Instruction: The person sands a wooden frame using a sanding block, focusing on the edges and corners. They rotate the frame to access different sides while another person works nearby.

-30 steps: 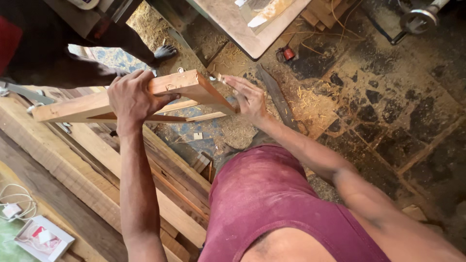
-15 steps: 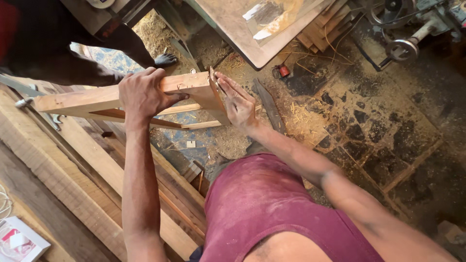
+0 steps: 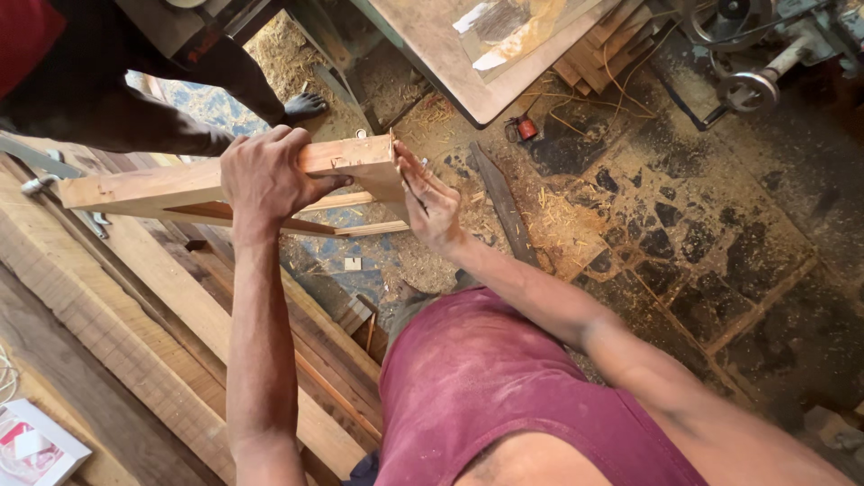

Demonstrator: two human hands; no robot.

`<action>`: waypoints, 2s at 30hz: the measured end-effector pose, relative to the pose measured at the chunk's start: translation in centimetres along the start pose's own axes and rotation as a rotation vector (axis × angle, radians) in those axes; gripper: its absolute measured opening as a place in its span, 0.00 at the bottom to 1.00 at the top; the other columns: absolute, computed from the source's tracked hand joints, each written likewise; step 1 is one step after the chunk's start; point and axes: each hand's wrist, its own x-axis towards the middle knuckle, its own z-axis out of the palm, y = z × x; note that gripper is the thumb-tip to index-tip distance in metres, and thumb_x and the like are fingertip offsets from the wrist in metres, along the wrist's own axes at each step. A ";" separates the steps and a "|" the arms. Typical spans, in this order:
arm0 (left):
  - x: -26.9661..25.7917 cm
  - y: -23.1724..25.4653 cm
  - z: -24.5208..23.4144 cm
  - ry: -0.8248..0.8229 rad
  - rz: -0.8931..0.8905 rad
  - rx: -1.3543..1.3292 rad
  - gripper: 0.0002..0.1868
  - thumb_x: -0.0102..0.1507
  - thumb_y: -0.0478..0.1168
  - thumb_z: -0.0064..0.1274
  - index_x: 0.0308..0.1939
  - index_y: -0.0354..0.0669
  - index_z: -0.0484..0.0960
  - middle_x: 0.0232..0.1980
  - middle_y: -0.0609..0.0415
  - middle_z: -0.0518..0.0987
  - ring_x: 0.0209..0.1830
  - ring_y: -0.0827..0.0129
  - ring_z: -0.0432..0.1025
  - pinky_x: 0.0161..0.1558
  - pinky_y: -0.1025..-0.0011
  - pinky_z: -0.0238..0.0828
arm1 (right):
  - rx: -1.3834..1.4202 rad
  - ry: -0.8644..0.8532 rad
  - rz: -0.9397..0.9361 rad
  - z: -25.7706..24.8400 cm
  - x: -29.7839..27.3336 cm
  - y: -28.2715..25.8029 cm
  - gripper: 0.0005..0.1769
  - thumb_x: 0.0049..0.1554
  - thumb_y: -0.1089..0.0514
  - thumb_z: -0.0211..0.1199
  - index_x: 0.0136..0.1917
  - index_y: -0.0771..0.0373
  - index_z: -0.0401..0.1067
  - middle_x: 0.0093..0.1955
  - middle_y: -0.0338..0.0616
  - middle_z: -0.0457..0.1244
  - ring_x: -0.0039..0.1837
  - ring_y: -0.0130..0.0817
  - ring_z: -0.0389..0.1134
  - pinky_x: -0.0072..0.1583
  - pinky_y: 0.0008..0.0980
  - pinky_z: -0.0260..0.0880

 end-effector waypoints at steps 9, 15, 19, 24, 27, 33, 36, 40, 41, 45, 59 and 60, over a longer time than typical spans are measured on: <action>0.5 -0.4 0.1 0.024 0.034 -0.008 0.47 0.45 0.89 0.54 0.37 0.51 0.84 0.28 0.62 0.72 0.24 0.73 0.66 0.31 0.65 0.57 | -0.082 -0.114 0.232 0.4 -1.6 2.8 0.32 0.65 0.70 0.53 0.78 0.50 0.58 0.80 0.43 0.57 0.69 0.44 0.68 0.64 0.39 0.74; 0.4 -0.1 -0.4 0.107 0.066 -0.037 0.45 0.47 0.86 0.58 0.41 0.51 0.86 0.32 0.61 0.76 0.28 0.70 0.70 0.34 0.65 0.60 | -0.182 -0.125 0.146 -0.7 -1.6 2.9 0.30 0.65 0.70 0.54 0.78 0.52 0.60 0.75 0.47 0.60 0.72 0.46 0.68 0.69 0.38 0.74; 0.9 -0.1 -0.2 0.080 0.046 -0.023 0.43 0.47 0.85 0.59 0.38 0.51 0.85 0.32 0.61 0.77 0.30 0.69 0.72 0.36 0.65 0.63 | -0.200 -0.174 0.266 -2.9 -0.5 2.5 0.18 0.73 0.66 0.53 0.64 0.40 0.68 0.74 0.42 0.66 0.73 0.39 0.71 0.67 0.32 0.75; 0.7 -0.5 0.0 0.036 0.027 -0.018 0.44 0.46 0.86 0.59 0.36 0.49 0.84 0.31 0.61 0.76 0.29 0.69 0.71 0.37 0.65 0.64 | 0.001 -0.009 0.173 -3.1 0.3 0.3 0.22 0.72 0.65 0.50 0.77 0.53 0.64 0.75 0.46 0.62 0.75 0.47 0.65 0.71 0.44 0.70; 1.4 -0.3 -0.1 0.093 0.076 -0.027 0.44 0.47 0.86 0.58 0.36 0.50 0.84 0.32 0.62 0.76 0.30 0.71 0.71 0.38 0.65 0.64 | -0.023 -0.086 0.320 -1.6 1.5 0.1 0.21 0.70 0.65 0.50 0.74 0.52 0.64 0.74 0.44 0.64 0.64 0.36 0.73 0.55 0.33 0.77; 0.7 -0.6 -0.2 0.016 0.006 0.011 0.43 0.46 0.86 0.59 0.31 0.50 0.82 0.29 0.61 0.75 0.27 0.71 0.69 0.35 0.66 0.62 | -0.109 -0.067 0.077 -0.4 1.0 0.1 0.29 0.66 0.73 0.54 0.76 0.49 0.63 0.76 0.41 0.60 0.74 0.44 0.66 0.71 0.37 0.71; 0.8 -0.5 -0.1 0.028 0.045 -0.018 0.42 0.47 0.84 0.61 0.35 0.50 0.84 0.30 0.61 0.76 0.27 0.69 0.71 0.36 0.64 0.64 | -0.104 -0.127 0.072 -1.8 -0.4 0.5 0.30 0.63 0.74 0.55 0.75 0.52 0.65 0.76 0.42 0.59 0.74 0.45 0.65 0.75 0.38 0.68; 0.9 -0.3 -0.4 0.100 0.080 -0.052 0.40 0.48 0.81 0.63 0.36 0.50 0.83 0.34 0.61 0.78 0.33 0.66 0.75 0.40 0.63 0.67 | -0.097 -0.223 0.041 -3.5 -1.1 1.5 0.29 0.62 0.76 0.54 0.73 0.56 0.68 0.74 0.44 0.61 0.74 0.46 0.65 0.76 0.40 0.66; 0.9 -0.3 -0.5 0.087 0.071 -0.051 0.39 0.48 0.80 0.64 0.36 0.50 0.83 0.34 0.61 0.78 0.32 0.65 0.75 0.40 0.62 0.68 | -0.094 -0.269 0.044 -4.0 -1.1 1.8 0.27 0.63 0.74 0.55 0.72 0.55 0.68 0.73 0.44 0.62 0.74 0.45 0.66 0.74 0.39 0.66; 0.5 -0.3 -0.2 0.090 0.062 -0.011 0.40 0.47 0.83 0.62 0.34 0.51 0.81 0.32 0.61 0.77 0.31 0.66 0.74 0.41 0.63 0.68 | -0.069 -0.285 0.127 -5.9 -0.4 1.9 0.22 0.66 0.69 0.54 0.70 0.56 0.70 0.72 0.45 0.64 0.73 0.45 0.66 0.71 0.38 0.67; -0.1 -0.5 0.3 0.033 0.041 0.012 0.43 0.48 0.88 0.58 0.31 0.52 0.80 0.27 0.63 0.72 0.25 0.71 0.67 0.35 0.66 0.60 | -0.090 -0.338 0.279 -5.5 -1.7 -0.4 0.19 0.69 0.62 0.47 0.69 0.58 0.72 0.70 0.49 0.66 0.70 0.45 0.69 0.70 0.43 0.69; 0.0 -0.5 0.3 0.020 0.028 0.020 0.43 0.47 0.88 0.58 0.31 0.53 0.80 0.27 0.63 0.72 0.25 0.71 0.67 0.34 0.66 0.60 | -0.097 -0.309 0.306 -5.7 -1.6 -0.8 0.20 0.70 0.63 0.46 0.70 0.58 0.72 0.70 0.50 0.66 0.69 0.46 0.70 0.70 0.43 0.71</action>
